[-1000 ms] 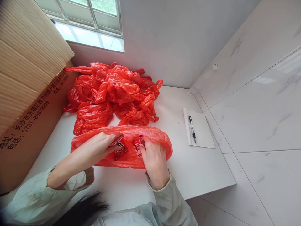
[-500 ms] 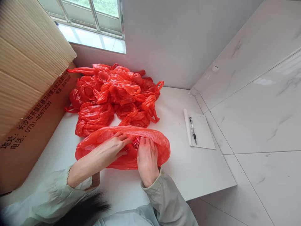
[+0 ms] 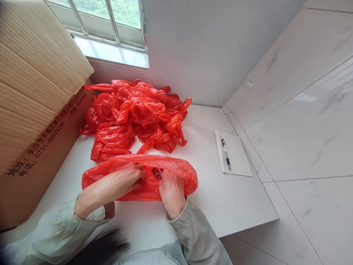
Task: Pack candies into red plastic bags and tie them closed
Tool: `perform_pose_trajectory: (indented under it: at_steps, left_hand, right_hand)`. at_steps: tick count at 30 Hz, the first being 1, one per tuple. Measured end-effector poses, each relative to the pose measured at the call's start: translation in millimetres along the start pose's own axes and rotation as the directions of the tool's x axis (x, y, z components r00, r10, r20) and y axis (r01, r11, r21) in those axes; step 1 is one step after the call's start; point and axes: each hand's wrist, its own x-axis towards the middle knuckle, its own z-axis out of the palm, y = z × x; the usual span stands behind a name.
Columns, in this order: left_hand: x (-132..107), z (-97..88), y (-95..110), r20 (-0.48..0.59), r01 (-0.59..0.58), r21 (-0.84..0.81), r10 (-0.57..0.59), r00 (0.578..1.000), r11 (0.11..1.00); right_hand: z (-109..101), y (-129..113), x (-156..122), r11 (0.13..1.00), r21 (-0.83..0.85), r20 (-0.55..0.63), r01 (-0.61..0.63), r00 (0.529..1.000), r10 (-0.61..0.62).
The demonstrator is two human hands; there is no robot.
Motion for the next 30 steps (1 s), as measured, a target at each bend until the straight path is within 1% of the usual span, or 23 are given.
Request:
perform_pose_trajectory:
  at_steps: [2,4,6,7,8,9,11,12,13,14,15,16,18,20,21,22,24,25,27,28,29,30]
  left_hand:
    - [1.2,0.0,-1.1,-0.072,0.017,0.009,-0.016,0.997,1.000]
    - [2.3,-0.5,-4.5,-0.171,-0.013,0.031,0.018,0.985,0.999]
    - [2.6,-2.8,-9.1,-0.228,-0.088,0.010,0.088,0.970,0.996]
    - [2.7,-4.9,-10.9,-0.234,-0.137,-0.022,0.128,0.964,0.990]
    - [3.0,-7.7,-11.9,-0.229,-0.178,-0.070,0.158,0.961,0.982]
    - [3.8,-10.9,-12.0,-0.220,-0.190,-0.126,0.160,0.962,0.974]
    - [6.5,-17.9,-9.4,-0.175,-0.124,-0.263,0.079,0.981,0.957]
    - [8.3,-21.3,-7.3,-0.140,-0.072,-0.344,0.025,0.990,0.936]
    - [10.0,-24.2,-5.2,-0.108,-0.021,-0.417,-0.026,0.994,0.909]
    - [11.5,-26.6,-3.4,-0.098,0.015,-0.467,-0.069,0.993,0.884]
    - [12.6,-28.3,-2.2,-0.108,0.033,-0.495,-0.099,0.989,0.868]
    - [13.1,-29.5,-1.7,-0.131,0.040,-0.500,-0.121,0.984,0.865]
    - [12.9,-30.5,-2.2,-0.175,0.057,-0.469,-0.155,0.972,0.882]
    - [12.0,-30.6,-3.3,-0.185,0.064,-0.425,-0.155,0.970,0.903]
    - [11.7,-30.7,-3.4,-0.183,0.055,-0.412,-0.142,0.973,0.910]
    - [11.6,-31.0,-2.9,-0.183,0.043,-0.404,-0.127,0.975,0.914]
    - [11.8,-31.9,-0.5,-0.185,0.014,-0.405,-0.097,0.978,0.914]
    - [12.0,-32.4,1.2,-0.190,-0.006,-0.411,-0.079,0.979,0.912]
    - [12.1,-32.3,4.1,-0.202,-0.046,-0.409,-0.041,0.979,0.912]
    - [11.8,-31.4,4.9,-0.208,-0.057,-0.395,-0.029,0.978,0.917]
    - [11.2,-29.9,5.0,-0.212,-0.061,-0.374,-0.022,0.977,0.925]
    - [10.3,-27.6,4.3,-0.217,-0.055,-0.345,-0.022,0.976,0.937]
  right_hand:
    - [1.2,3.2,-0.7,0.988,0.153,-0.024,0.012,1.000,-0.009]
    - [-0.3,4.6,-1.6,0.959,0.279,-0.071,0.050,0.997,-0.031]
    - [-3.4,3.9,-3.2,0.938,0.321,-0.191,0.131,0.979,-0.071]
    - [-5.0,2.8,-4.3,0.930,0.312,-0.268,0.194,0.957,-0.109]
    - [-6.6,1.3,-5.5,0.922,0.285,-0.350,0.263,0.924,-0.155]
    - [-8.0,-0.5,-6.6,0.913,0.241,-0.429,0.328,0.880,-0.203]
    - [-10.0,-4.7,-8.8,0.891,0.135,-0.547,0.433,0.783,-0.297]
    - [-10.7,-6.6,-9.6,0.880,0.084,-0.581,0.467,0.741,-0.338]
    - [-11.4,-8.0,-10.3,0.872,0.044,-0.594,0.487,0.714,-0.369]
    - [-11.9,-8.7,-10.8,0.865,0.023,-0.585,0.502,0.708,-0.396]
    - [-12.6,-8.5,-11.2,0.857,0.025,-0.557,0.514,0.719,-0.416]
    - [-13.4,-7.2,-11.4,0.853,0.049,-0.519,0.520,0.743,-0.422]
    - [-15.8,-1.9,-10.9,0.865,0.156,-0.439,0.477,0.818,-0.372]
    - [-19.3,5.3,-9.2,0.896,0.282,-0.362,0.344,0.903,-0.233]
    - [-21.4,8.5,-7.9,0.905,0.339,-0.322,0.257,0.936,-0.144]
    - [-23.7,10.8,-6.6,0.901,0.398,-0.278,0.172,0.959,-0.061]
    - [-28.5,11.7,-3.8,0.841,0.538,-0.167,0.051,0.985,0.047]
    - [-30.7,10.3,-2.6,0.792,0.611,-0.110,0.015,0.992,0.067]
    - [-34.1,5.0,-0.6,0.693,0.721,-0.007,-0.024,0.999,0.042]
    - [-35.2,2.1,0.3,0.659,0.751,0.028,-0.033,0.999,0.017]
    - [-35.9,-0.3,1.3,0.644,0.764,0.050,-0.035,0.999,-0.005]
    - [-36.2,-1.7,2.3,0.650,0.759,0.060,-0.032,0.998,-0.021]
